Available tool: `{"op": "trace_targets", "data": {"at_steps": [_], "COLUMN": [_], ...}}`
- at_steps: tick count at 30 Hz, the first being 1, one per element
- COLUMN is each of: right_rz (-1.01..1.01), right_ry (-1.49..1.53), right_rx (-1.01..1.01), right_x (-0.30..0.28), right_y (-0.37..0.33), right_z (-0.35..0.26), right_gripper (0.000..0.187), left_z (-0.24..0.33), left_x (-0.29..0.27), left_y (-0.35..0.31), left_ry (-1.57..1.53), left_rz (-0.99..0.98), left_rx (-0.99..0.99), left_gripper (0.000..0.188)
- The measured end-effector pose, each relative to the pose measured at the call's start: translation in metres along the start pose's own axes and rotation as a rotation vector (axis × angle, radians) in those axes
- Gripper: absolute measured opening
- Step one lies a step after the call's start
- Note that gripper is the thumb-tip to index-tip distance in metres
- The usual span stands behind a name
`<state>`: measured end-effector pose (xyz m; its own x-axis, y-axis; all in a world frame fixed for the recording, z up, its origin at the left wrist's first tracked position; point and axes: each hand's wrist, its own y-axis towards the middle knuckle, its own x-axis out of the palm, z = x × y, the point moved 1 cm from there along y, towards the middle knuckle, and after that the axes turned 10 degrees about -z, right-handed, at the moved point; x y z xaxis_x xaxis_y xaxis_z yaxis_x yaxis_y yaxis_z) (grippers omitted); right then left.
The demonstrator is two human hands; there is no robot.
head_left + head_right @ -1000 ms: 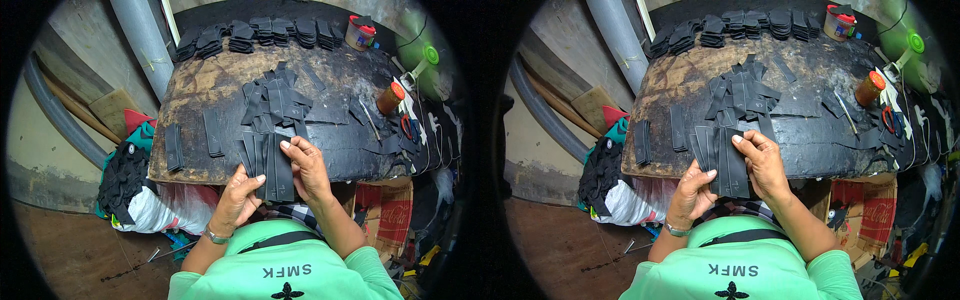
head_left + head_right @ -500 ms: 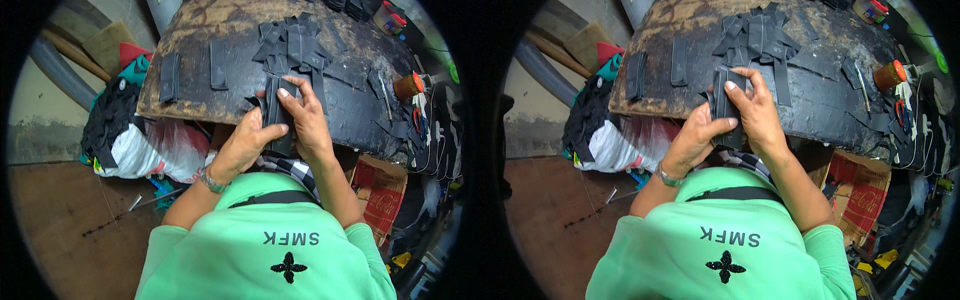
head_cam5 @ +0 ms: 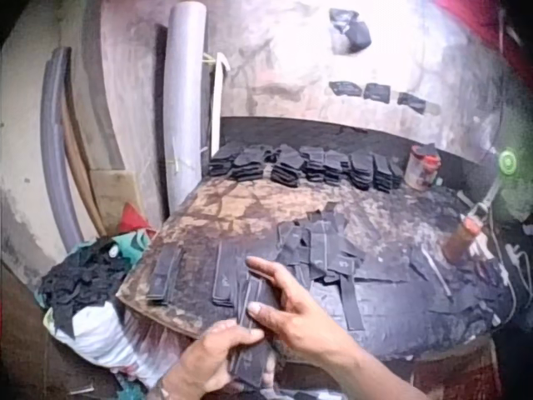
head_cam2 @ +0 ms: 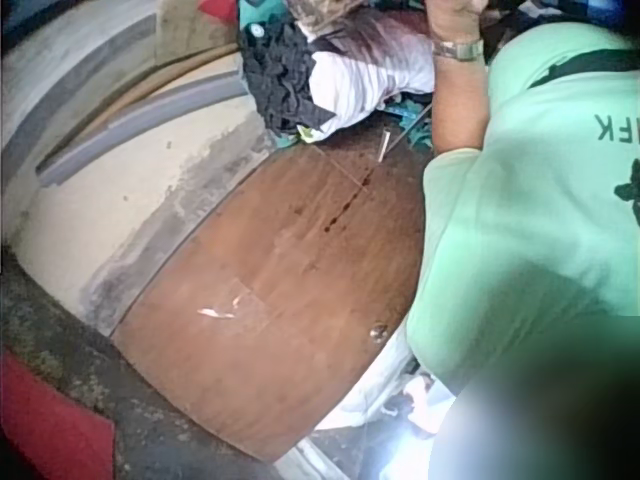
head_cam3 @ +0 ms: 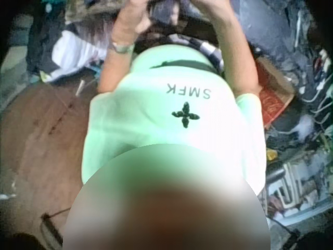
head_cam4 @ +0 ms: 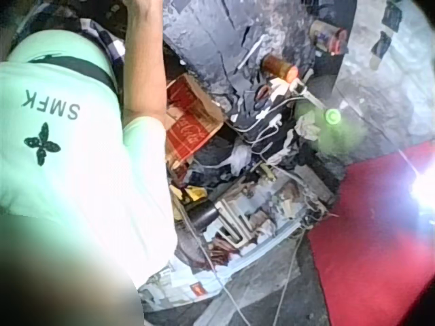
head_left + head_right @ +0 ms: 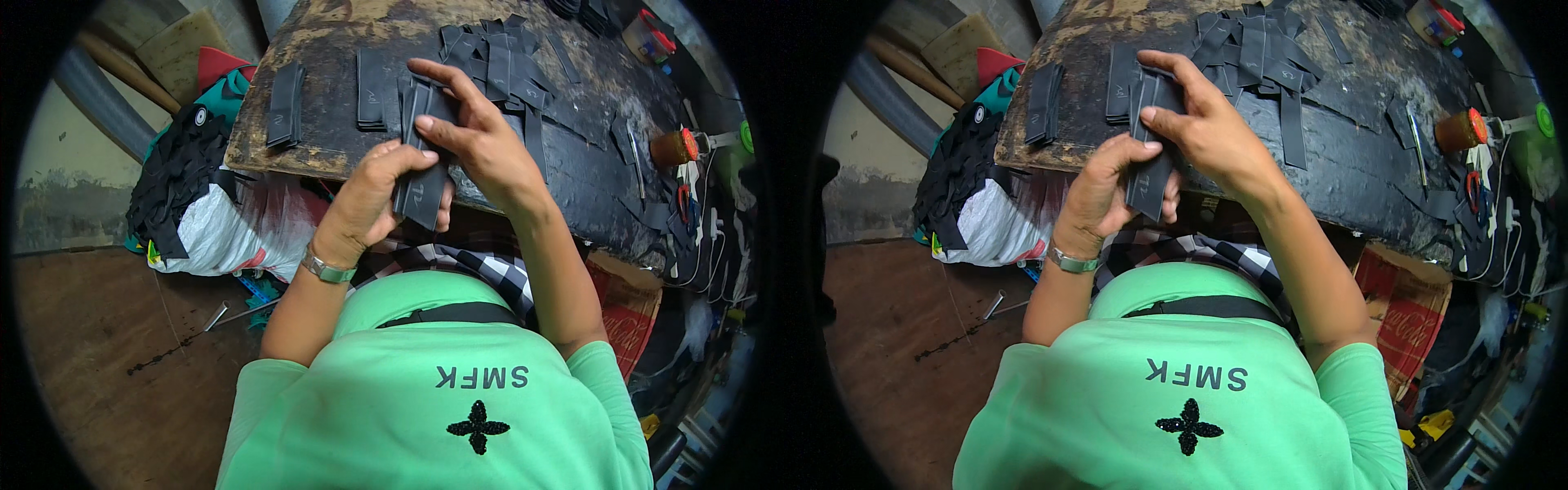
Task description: The person sorts and stacks small black rubber pieces on a workbench. They repeatedly pick up pieces, align them, and place them into neat piles. The person also uses a metal tool to separate and organize the pieces.
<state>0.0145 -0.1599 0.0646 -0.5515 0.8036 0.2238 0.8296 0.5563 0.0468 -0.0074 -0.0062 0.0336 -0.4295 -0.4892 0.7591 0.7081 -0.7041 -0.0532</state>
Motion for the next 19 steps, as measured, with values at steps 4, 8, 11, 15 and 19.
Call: {"op": "trace_targets", "data": {"at_steps": [4, 8, 11, 15, 19], "right_rz": [0.125, 0.076, -0.02, 0.183, 0.244], "right_ry": [-0.289, -0.77, -0.711, -1.153, -0.727], "right_rx": [-0.126, -0.044, 0.042, 0.078, -0.04], "right_x": [-0.011, -0.037, -0.044, -0.034, -0.033], "right_y": [0.054, 0.109, 0.147, 0.164, 0.137], "right_z": [0.014, 0.021, 0.039, 0.063, 0.055], "right_gripper": [0.05, 0.046, 0.046, 0.05, 0.062], "left_z": [0.011, 0.033, 0.051, 0.067, 0.07], "left_x": [-0.003, -0.017, -0.03, -0.055, -0.098], "left_y": [-0.003, -0.003, -0.003, 0.001, 0.023], "left_ry": [0.234, 0.598, 0.913, 1.402, 1.331], "left_rz": [0.176, 0.425, 0.57, 0.728, 0.819], "left_rx": [0.189, 0.16, 0.014, 0.031, 0.28], "left_gripper": [0.027, 0.03, 0.035, 0.036, 0.04]}}
